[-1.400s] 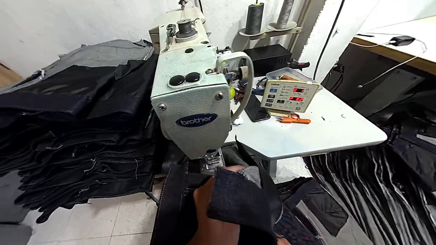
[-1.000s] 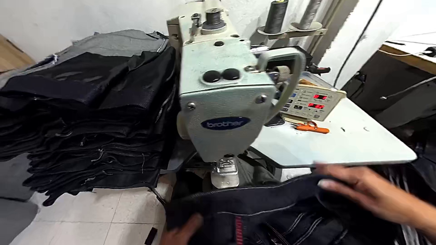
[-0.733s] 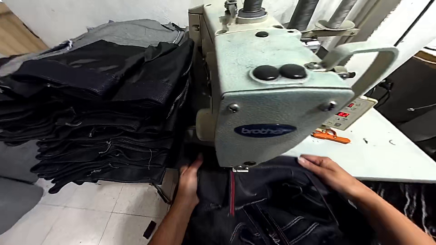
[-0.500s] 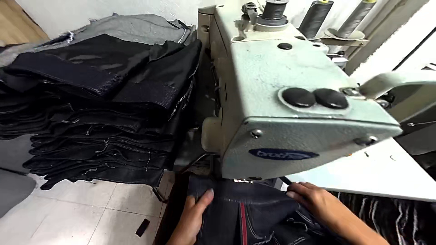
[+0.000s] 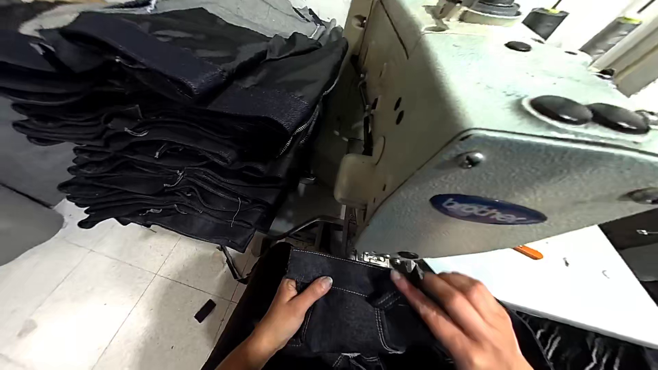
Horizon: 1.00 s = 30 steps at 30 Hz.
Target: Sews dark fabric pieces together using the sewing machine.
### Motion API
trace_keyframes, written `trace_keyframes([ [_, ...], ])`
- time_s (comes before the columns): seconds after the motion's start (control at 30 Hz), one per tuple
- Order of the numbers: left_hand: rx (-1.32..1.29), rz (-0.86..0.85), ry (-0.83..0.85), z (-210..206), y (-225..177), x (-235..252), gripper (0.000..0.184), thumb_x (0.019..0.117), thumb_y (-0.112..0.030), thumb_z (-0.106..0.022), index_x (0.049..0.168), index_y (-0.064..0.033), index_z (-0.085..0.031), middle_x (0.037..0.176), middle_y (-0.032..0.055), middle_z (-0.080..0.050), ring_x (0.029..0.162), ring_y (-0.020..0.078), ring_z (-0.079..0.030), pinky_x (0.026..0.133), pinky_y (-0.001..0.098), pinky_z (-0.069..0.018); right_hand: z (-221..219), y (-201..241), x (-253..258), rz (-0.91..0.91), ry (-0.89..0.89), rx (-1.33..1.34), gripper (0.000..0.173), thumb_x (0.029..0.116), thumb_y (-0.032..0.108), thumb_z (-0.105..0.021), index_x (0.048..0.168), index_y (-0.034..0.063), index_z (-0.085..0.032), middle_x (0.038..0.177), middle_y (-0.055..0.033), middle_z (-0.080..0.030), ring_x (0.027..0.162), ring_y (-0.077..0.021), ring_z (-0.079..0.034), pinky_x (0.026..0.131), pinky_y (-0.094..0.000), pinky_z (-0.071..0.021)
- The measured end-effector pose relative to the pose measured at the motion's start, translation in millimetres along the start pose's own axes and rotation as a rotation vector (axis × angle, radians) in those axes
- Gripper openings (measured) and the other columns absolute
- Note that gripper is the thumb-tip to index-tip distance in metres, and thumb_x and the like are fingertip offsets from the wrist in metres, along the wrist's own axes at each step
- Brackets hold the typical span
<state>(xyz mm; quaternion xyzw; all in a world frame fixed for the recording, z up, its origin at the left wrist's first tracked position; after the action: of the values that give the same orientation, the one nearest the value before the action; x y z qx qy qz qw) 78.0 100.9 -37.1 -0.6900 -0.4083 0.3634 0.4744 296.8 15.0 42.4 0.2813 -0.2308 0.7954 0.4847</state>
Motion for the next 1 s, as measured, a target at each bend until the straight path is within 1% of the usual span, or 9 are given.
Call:
trace_keyframes([
  [0.1, 0.015, -0.004, 0.011, -0.1, -1.7, 2.3, 0.018, 0.0973, -0.012, -0.065, 0.113, -0.002, -0.064, 0.101, -0.0037, -0.075, 0.098, 0.0035, -0.071, 0.094, 0.0267, -0.0589, -11.1, -11.7, 2.8, -0.027, -0.051, -0.061, 0.023, 0.103, 0.007, -0.049, 0.113, 0.0137, -0.069, 0.11, -0.0111, -0.062, 0.102, -0.0265, -0.056, 0.092, -0.0324, -0.0438],
  [0.2, 0.033, 0.009, 0.027, 1.4, -2.3, 3.9, 0.018, 0.0973, -0.011, -0.065, 0.113, -0.002, -0.064, 0.101, -0.0036, -0.075, 0.099, 0.0033, -0.071, 0.095, 0.0264, -0.0585, -16.5, -7.9, 6.6, -0.151, -0.033, 0.03, 0.022, 0.1009, 0.006, -0.054, 0.106, 0.0101, -0.075, 0.088, -0.0095, -0.071, 0.084, -0.0194, -0.066, 0.075, -0.0246, -0.0523],
  [0.43, -0.017, 0.001, 0.059, 2.4, 0.6, 5.6, 0.02, 0.0961, -0.008, -0.066, 0.115, -0.0043, -0.062, 0.103, -0.0061, -0.075, 0.1, 0.0028, -0.071, 0.095, 0.0259, -0.0581, -35.9, -14.6, 8.4, -0.724, 0.109, 0.96, 0.012, 0.089, 0.015, -0.074, 0.099, 0.0077, -0.074, 0.088, 0.0068, -0.076, 0.075, 0.0026, -0.07, 0.069, -0.0157, -0.0606],
  [0.57, 0.229, -0.09, 0.056, 13.1, 1.7, 6.5, 0.023, 0.0947, -0.022, -0.072, 0.111, -0.0058, -0.069, 0.103, -0.006, -0.076, 0.1, 0.0023, -0.071, 0.095, 0.0275, -0.0586, -38.0, -19.6, 11.9, -0.513, 0.147, 0.463, 0.017, 0.0914, 0.032, -0.067, 0.086, 0.022, -0.079, 0.082, 0.005, -0.075, 0.078, -0.0004, -0.068, 0.072, -0.0205, -0.0526],
  [0.67, 0.899, -0.361, -0.212, 32.2, -31.9, 6.6, 0.066, 0.0837, -0.058, -0.073, 0.125, -0.0068, -0.067, 0.109, 0.0088, -0.073, 0.096, 0.0205, -0.072, 0.081, 0.0465, -0.0598, -36.5, -17.7, 16.8, -0.416, 0.127, 0.405, 0.016, 0.092, 0.028, -0.066, 0.085, 0.0201, -0.078, 0.084, 0.0009, -0.076, 0.086, -0.0029, -0.069, 0.08, -0.0164, -0.0513],
  [0.77, 1.078, -0.664, -0.367, 26.2, -77.8, -6.3, 0.056, 0.0911, -0.042, -0.073, 0.129, -0.0037, -0.058, 0.099, 0.0123, -0.065, 0.074, 0.0164, -0.061, 0.061, 0.0296, -0.0505, -36.8, -14.3, 16.6, -0.404, 0.097, 0.39, 0.014, 0.091, 0.025, -0.067, 0.084, 0.0168, -0.076, 0.08, -0.0004, -0.075, 0.082, -0.0044, -0.068, 0.078, -0.0148, -0.0498],
  [0.83, 0.909, -0.533, -0.139, -5.4, -81.9, -17.9, 0.037, 0.0943, -0.023, -0.07, 0.121, 0.0007, -0.066, 0.086, 0.0074, -0.071, 0.066, 0.0098, -0.066, 0.057, 0.0251, -0.056, -36.0, -12.0, 16.3, -0.408, 0.065, 0.378, 0.013, 0.0909, 0.025, -0.069, 0.084, 0.0154, -0.076, 0.079, -0.0013, -0.074, 0.081, -0.0045, -0.067, 0.077, -0.0131, -0.0488],
  [0.9, 0.597, -0.194, 0.204, -36.9, -64.2, -21.3, 0.035, 0.096, -0.013, -0.069, 0.125, 0.0057, -0.063, 0.096, 0.012, -0.075, 0.074, 0.0148, -0.073, 0.066, 0.0315, -0.0618, -34.8, -8.3, 16.2, -0.398, 0.025, 0.362, 0.011, 0.0917, 0.021, -0.068, 0.086, 0.015, -0.075, 0.079, -0.0024, -0.073, 0.083, -0.0046, -0.067, 0.078, -0.0117, -0.0485],
  [1.0, 0.228, 0.027, 0.27, -50.0, -37.4, -14.4, 0.02, 0.099, -0.011, -0.065, 0.109, 0.0065, -0.068, 0.091, 0.0106, -0.076, 0.077, 0.0138, -0.076, 0.071, 0.0309, -0.0646, -34.3, -2.3, 15.5, -0.338, -0.011, 0.312, 0.012, 0.0966, 0.015, -0.063, 0.092, 0.0146, -0.074, 0.086, -0.0039, -0.072, 0.089, -0.0069, -0.067, 0.081, -0.0138, -0.0497],
])
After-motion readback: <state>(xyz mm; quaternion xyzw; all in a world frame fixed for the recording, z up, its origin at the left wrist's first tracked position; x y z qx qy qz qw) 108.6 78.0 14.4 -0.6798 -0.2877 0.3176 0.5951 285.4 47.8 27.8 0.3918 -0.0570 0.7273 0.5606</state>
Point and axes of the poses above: each hand's wrist, its own x-axis towards the middle knuckle, its own z-axis out of the back of the hand, y = z × x, the point moved 4 cm from there along x, towards the middle knuckle
